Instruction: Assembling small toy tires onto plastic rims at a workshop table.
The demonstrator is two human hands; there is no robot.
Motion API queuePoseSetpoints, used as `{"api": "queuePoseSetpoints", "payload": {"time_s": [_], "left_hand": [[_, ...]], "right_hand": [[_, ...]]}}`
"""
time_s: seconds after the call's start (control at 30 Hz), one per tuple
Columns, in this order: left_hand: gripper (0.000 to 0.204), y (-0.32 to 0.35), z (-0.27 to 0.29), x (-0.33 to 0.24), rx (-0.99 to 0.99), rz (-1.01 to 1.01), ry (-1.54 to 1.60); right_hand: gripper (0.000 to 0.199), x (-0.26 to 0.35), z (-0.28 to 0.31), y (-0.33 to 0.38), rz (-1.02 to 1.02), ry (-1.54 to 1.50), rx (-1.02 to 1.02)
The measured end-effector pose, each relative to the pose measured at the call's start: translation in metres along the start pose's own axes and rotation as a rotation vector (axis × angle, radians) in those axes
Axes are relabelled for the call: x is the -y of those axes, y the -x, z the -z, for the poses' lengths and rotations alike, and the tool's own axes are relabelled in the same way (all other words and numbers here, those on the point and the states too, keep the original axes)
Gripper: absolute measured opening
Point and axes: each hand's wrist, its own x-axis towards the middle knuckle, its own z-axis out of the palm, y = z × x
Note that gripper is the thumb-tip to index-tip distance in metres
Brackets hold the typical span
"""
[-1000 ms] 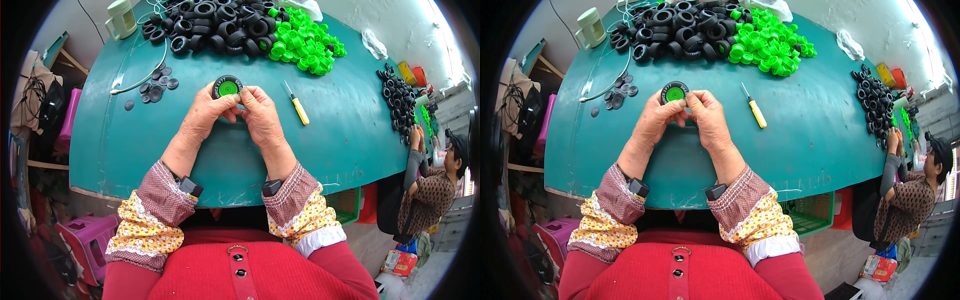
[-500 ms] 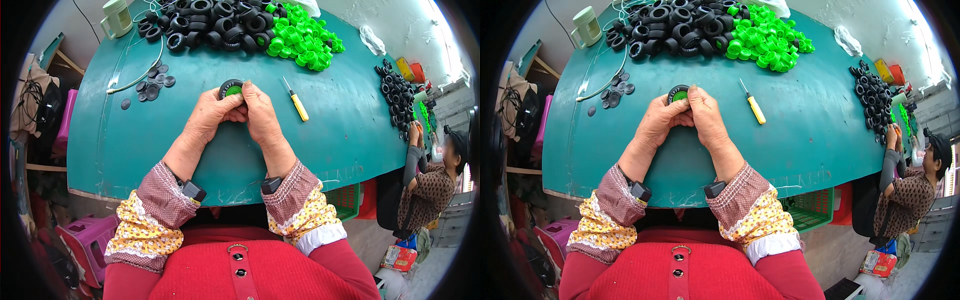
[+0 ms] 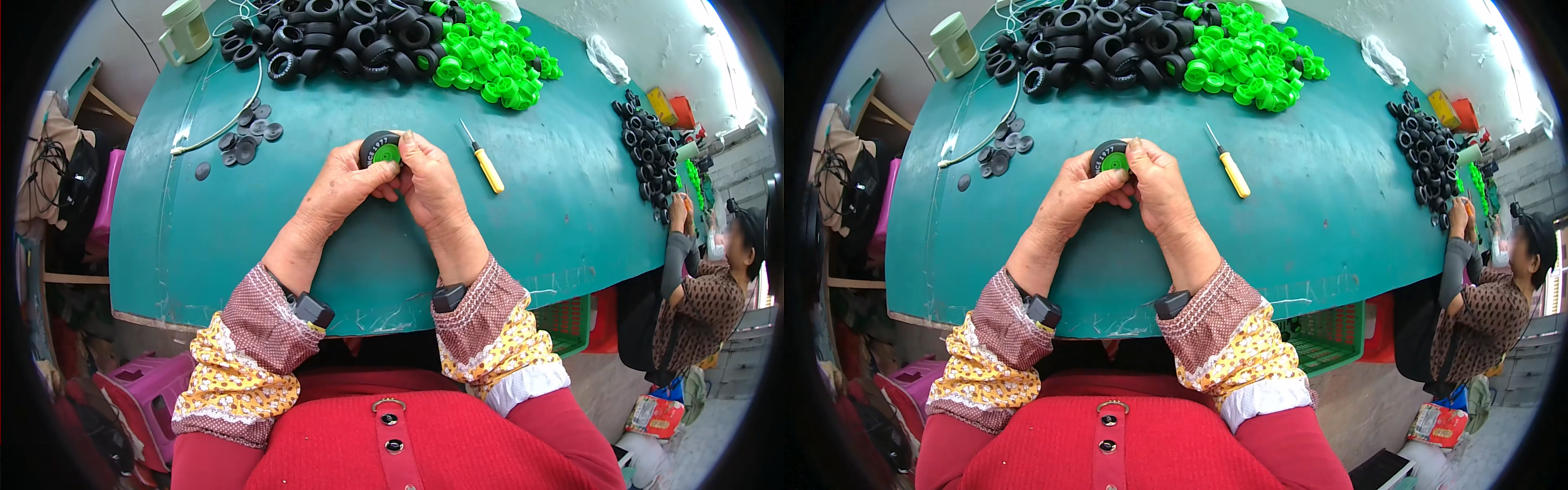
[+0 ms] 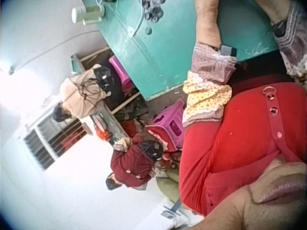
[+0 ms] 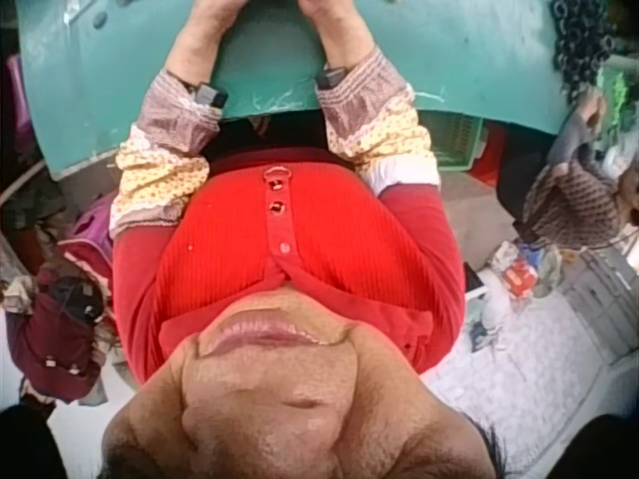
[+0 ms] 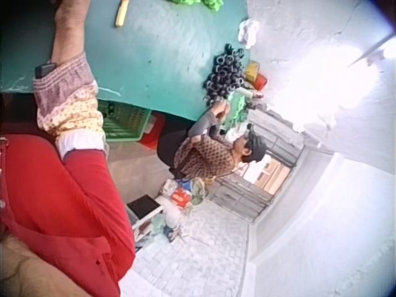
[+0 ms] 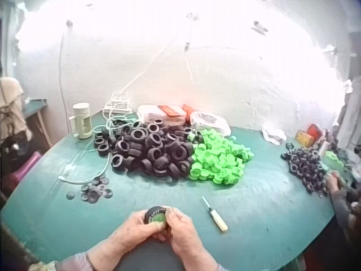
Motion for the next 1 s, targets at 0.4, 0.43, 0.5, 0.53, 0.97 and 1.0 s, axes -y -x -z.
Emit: {"api": "queuePoseSetpoints", "payload": {"time_s": [0.4, 0.43, 0.5, 0.53, 0.97, 1.0], "left_hand": [[0.015, -0.001, 0.008, -0.008, -0.035, 0.038, -0.178], [0.015, 0.000, 0.009, -0.008, -0.048, 0.077, -0.209], [0.011, 0.002, 0.006, -0.009, -0.072, 0.094, -0.257], [0.011, 0.002, 0.006, -0.009, -0.053, 0.089, -0.258], [0.017, 0.001, 0.002, -0.008, 0.044, 0.036, -0.379], [0.017, 0.002, 0.001, -0.009, 0.043, 0.035, -0.380]], "right_hand": [[0.026, -0.001, 0.002, -0.003, 0.004, -0.052, 0.135], [0.026, -0.002, 0.000, -0.003, 0.006, -0.056, 0.135], [0.028, -0.004, -0.002, -0.002, 0.033, 0.102, 0.100], [0.028, -0.003, -0.002, -0.001, 0.032, 0.100, 0.100], [0.020, -0.001, -0.002, 0.001, 0.012, 0.052, 0.072], [0.019, -0.001, -0.003, 0.001, 0.018, 0.050, 0.064]]}}
